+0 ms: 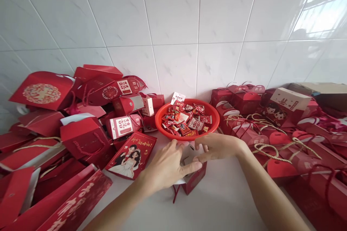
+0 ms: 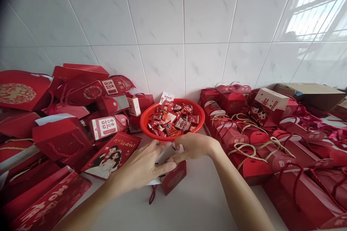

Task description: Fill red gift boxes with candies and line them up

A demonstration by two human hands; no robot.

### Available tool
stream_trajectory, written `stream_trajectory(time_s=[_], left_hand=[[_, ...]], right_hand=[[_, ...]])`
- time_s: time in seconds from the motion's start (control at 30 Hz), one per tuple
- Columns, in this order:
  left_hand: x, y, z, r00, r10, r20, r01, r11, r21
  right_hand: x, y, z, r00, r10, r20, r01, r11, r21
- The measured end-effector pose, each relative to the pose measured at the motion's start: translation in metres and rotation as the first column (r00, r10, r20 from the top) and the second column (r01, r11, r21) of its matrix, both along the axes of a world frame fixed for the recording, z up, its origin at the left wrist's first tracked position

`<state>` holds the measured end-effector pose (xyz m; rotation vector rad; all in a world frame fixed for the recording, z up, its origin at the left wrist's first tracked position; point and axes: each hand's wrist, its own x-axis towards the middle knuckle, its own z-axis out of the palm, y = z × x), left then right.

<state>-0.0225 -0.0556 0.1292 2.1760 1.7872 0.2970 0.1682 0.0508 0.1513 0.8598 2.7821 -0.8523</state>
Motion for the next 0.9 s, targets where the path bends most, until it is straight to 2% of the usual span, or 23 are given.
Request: stream_trajectory(time_s=[0.2,0.33,0.43,0.53,0.6,0.73,0.8,0.9], left_hand=[[-0.009,0.003,0.014,0.999,-0.009,0.036,0.011,0.999,-0.053],[-0.018,0.02,0.033,0.99,-0.107,0.088,0.114,0.991,-0.076],[-0.026,0.049,0.051,0.982,-0.123,0.141,0.139,0.984,-0.113],[-0.024,0.098,0.058,0.963,-0.199,0.182,0.2,0.98,0.013],[-0.015,0.136,0.054,0.977,-0.205,0.061,0.199,0.975,0.096],[0.014,0.201,0.031,0.973,-0.227,-0.039,0.23,0.967,0.11],[0.026,0.222,0.017,0.973,-0.222,-0.069,0.228,0.968,0.103],[0.032,0.242,-0.001,0.975,-0.208,-0.079,0.214,0.974,0.078]], right_hand=[[0.002,0.0,0.004,0.999,-0.032,0.005,0.032,0.997,-0.075],[0.001,0.0,0.006,0.999,-0.04,-0.026,0.039,0.998,-0.042],[0.004,0.003,0.007,0.997,-0.04,-0.07,0.038,0.999,-0.034],[0.009,0.008,0.01,0.985,-0.052,-0.163,0.045,0.998,-0.046],[0.013,0.011,0.012,0.97,-0.075,-0.231,0.074,0.997,-0.013],[0.02,0.016,0.016,0.926,-0.13,-0.355,0.156,0.987,0.046],[0.024,0.019,0.017,0.888,-0.18,-0.423,0.225,0.972,0.06],[0.031,0.026,0.017,0.807,-0.264,-0.529,0.355,0.932,0.076]])
